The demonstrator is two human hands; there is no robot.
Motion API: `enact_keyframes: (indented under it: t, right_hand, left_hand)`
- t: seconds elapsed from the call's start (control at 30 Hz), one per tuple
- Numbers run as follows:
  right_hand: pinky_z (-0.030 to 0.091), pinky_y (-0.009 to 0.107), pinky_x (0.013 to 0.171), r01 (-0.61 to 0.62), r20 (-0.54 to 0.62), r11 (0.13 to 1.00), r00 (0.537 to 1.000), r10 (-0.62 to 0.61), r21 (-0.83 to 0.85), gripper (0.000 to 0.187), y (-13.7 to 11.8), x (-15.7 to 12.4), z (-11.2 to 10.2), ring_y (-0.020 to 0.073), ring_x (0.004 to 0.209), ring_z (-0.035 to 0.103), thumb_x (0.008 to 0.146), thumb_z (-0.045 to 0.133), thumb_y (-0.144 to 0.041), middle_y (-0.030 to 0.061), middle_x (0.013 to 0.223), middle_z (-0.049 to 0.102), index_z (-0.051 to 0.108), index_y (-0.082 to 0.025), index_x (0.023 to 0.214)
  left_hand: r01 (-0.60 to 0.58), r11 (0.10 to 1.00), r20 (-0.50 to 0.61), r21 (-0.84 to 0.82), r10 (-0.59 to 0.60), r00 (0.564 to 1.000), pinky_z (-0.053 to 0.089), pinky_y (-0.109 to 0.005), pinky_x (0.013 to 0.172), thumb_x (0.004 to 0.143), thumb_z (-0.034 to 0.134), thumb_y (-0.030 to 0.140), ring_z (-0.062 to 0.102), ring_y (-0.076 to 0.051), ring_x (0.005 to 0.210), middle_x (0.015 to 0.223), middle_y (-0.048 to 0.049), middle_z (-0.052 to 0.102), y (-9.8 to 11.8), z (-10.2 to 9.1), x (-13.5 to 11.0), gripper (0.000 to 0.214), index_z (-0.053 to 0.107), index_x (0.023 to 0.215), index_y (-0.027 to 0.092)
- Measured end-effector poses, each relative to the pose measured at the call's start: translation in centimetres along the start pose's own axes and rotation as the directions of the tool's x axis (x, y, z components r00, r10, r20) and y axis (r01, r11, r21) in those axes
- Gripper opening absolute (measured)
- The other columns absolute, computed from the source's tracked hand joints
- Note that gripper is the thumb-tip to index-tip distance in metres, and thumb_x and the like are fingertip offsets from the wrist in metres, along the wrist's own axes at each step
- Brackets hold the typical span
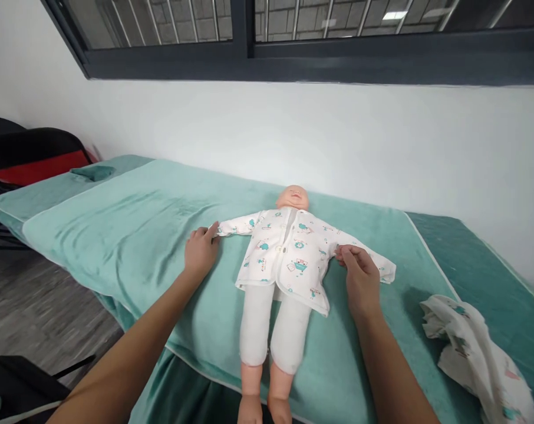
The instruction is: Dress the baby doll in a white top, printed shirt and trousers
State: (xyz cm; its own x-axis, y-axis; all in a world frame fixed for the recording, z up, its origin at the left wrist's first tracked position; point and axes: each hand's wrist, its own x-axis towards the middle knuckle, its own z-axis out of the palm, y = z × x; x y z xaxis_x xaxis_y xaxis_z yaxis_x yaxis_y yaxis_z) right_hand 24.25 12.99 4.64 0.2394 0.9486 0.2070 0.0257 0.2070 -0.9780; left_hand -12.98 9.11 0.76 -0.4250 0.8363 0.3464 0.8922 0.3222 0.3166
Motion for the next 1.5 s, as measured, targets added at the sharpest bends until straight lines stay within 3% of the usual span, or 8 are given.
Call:
enact_keyframes:
  t: [0.2,0.37,0.63,0.93,1.17,1.27,1.4,1.5]
  right_hand:
    - [0.048,0.038,0.085,0.034,-0.143,0.984,0.988,-0.06,-0.175,0.029,1.2,0.5,-1.7,0.0206,0.085,0.062,0.078,0.064,-0.043,0.0061,0.092,0.07,0.07,-0.019,0.092]
    - [0.046,0.048,0.099,-0.042,-0.368,0.822,0.906,-0.208,-0.568,0.045,2.8,1.9,-5.9,0.0304,0.109,0.06,0.073,0.063,-0.036,0.0162,0.118,0.066,0.068,-0.015,0.112]
    - [0.053,0.045,0.091,-0.078,-0.28,0.791,0.952,-0.121,-0.607,0.042,3.2,2.8,-7.2,0.0268,0.095,0.068,0.069,0.062,-0.023,0.0131,0.109,0.072,0.064,-0.019,0.111]
    - [0.057,0.047,0.087,-0.041,-0.362,0.927,0.926,-0.105,-0.373,0.039,4.1,7.4,-7.2,0.0289,0.098,0.07,0.067,0.061,-0.024,0.0123,0.11,0.074,0.062,-0.022,0.106]
    - [0.042,0.052,0.107,0.042,-0.309,0.731,0.888,-0.34,-0.681,0.028,3.0,6.2,-6.8,0.0322,0.114,0.062,0.073,0.054,-0.025,0.0154,0.116,0.069,0.065,-0.018,0.098]
    - [0.033,0.054,0.113,0.186,-0.203,0.637,0.849,-0.487,-0.748,0.023,2.2,4.4,-5.4,0.0321,0.123,0.056,0.079,0.053,-0.026,0.015,0.12,0.068,0.063,-0.018,0.098]
    - [0.048,0.042,0.093,0.284,0.006,0.842,0.949,-0.316,-0.459,0.033,0.4,1.9,0.0,0.0239,0.103,0.061,0.086,0.057,-0.042,0.0099,0.116,0.066,0.061,-0.021,0.112]
    - [0.047,0.038,0.087,0.357,0.25,0.837,0.929,-0.272,-0.415,0.032,-2.2,1.7,4.9,0.021,0.093,0.06,0.088,0.059,-0.047,0.0076,0.108,0.066,0.064,-0.021,0.106]
  left_hand:
    - [0.026,0.997,-0.058,-0.066,-0.03,0.998,0.049,-0.038,0.085,0.098,0.038,0.024,0.062,-0.03,0.104,0.103,-0.0127,0.069,-0.4,0.6,1.2,0.049,0.062,0.14,0.022]
    - [0.072,0.971,-0.155,-0.226,-0.109,0.982,0.049,-0.035,0.086,0.096,0.04,0.023,0.065,-0.026,0.099,0.105,-0.0104,0.069,-1.3,0.7,2.2,0.047,0.068,0.133,0.022]
    - [0.051,0.934,-0.084,-0.354,-0.087,0.993,0.049,-0.045,0.101,0.088,0.041,0.015,0.062,-0.031,0.117,0.12,-0.0127,0.071,-1.7,1.1,2.8,0.055,0.066,0.136,0.021]
    - [0.189,0.687,0.065,-0.701,-0.203,0.977,0.05,-0.038,0.102,0.093,0.051,0.049,0.068,-0.025,0.109,0.118,-0.0076,0.075,-2.3,1.6,3.0,0.049,0.069,0.129,0.021]
    - [0.182,0.719,0.018,-0.671,-0.229,0.973,0.047,-0.041,0.111,0.095,0.048,0.038,0.065,-0.025,0.121,0.131,-0.0093,0.071,-2.4,1.7,3.1,0.049,0.065,0.137,0.019]
    - [0.195,0.718,0.013,-0.668,-0.252,0.968,0.047,-0.039,0.11,0.096,0.047,0.04,0.066,-0.025,0.121,0.132,-0.0084,0.071,-2.2,1.9,3.2,0.049,0.064,0.137,0.021]
    - [0.219,0.741,0.017,-0.635,-0.269,0.963,0.049,-0.039,0.108,0.093,0.05,0.04,0.067,-0.025,0.118,0.126,-0.0075,0.073,-2.2,2.1,3.3,0.045,0.067,0.132,0.023]
    - [0.229,0.757,0.018,-0.611,-0.277,0.961,0.05,-0.04,0.106,0.092,0.051,0.039,0.069,-0.025,0.116,0.122,-0.0082,0.075,-2.4,2.4,3.4,0.045,0.066,0.131,0.024]
